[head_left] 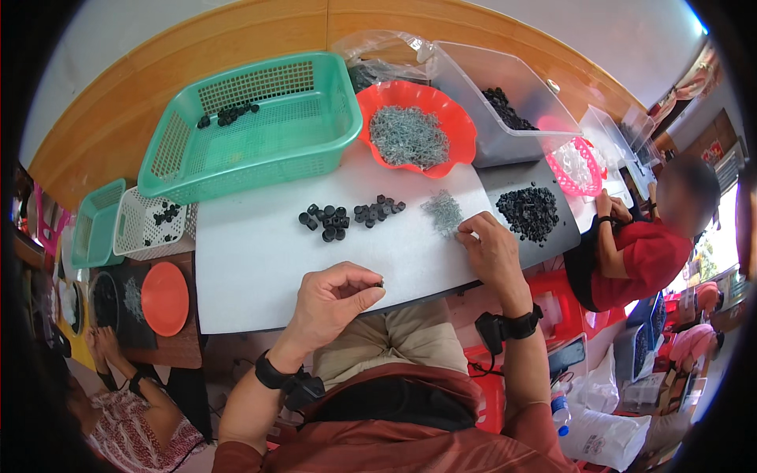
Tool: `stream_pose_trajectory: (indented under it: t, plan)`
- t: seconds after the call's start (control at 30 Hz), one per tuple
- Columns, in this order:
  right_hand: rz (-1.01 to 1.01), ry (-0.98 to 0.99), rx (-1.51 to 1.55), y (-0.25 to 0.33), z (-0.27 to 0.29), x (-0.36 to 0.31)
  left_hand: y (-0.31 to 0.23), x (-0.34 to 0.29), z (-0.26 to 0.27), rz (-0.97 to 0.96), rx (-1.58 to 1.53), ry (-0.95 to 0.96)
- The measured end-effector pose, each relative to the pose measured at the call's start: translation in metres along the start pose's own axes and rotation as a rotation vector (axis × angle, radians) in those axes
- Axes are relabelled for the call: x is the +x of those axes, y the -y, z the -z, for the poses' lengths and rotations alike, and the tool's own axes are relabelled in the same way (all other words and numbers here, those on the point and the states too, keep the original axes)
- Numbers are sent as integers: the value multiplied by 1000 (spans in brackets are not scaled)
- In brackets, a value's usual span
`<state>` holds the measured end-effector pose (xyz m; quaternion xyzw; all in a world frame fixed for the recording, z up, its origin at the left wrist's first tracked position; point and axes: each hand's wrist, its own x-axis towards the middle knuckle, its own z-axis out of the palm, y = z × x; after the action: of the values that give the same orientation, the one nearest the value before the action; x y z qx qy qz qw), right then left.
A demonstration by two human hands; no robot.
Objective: Sorting and inspecting small black plastic components and silver metal studs at a workbench.
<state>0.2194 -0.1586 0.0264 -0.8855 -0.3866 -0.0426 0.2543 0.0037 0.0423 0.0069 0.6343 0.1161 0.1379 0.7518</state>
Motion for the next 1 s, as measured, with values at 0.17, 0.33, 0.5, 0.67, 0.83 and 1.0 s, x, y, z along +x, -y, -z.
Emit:
stream_pose_trajectory:
  t: [0.17, 0.33, 0.5, 0.67, 0.83, 1.0]
  plan:
    - [5, -11, 32, -6, -3, -1, 0, 0, -1, 7, 0, -1]
    - [-6, -63, 124, -11, -3, -6, 2, -1, -1, -24, 10, -1]
    - [16, -161, 289, -14, -5, -8, 4, 0, -1, -60, 28, -11]
    - [-94, -148, 358, -5, 1, -10, 5, -1, -4, -74, 63, -36]
    - [-98, -168, 420, -7, -1, -9, 6, -2, -5, -98, 153, -76]
    - [-130, -157, 510, -12, -7, -10, 3, -3, -11, -70, 120, -91]
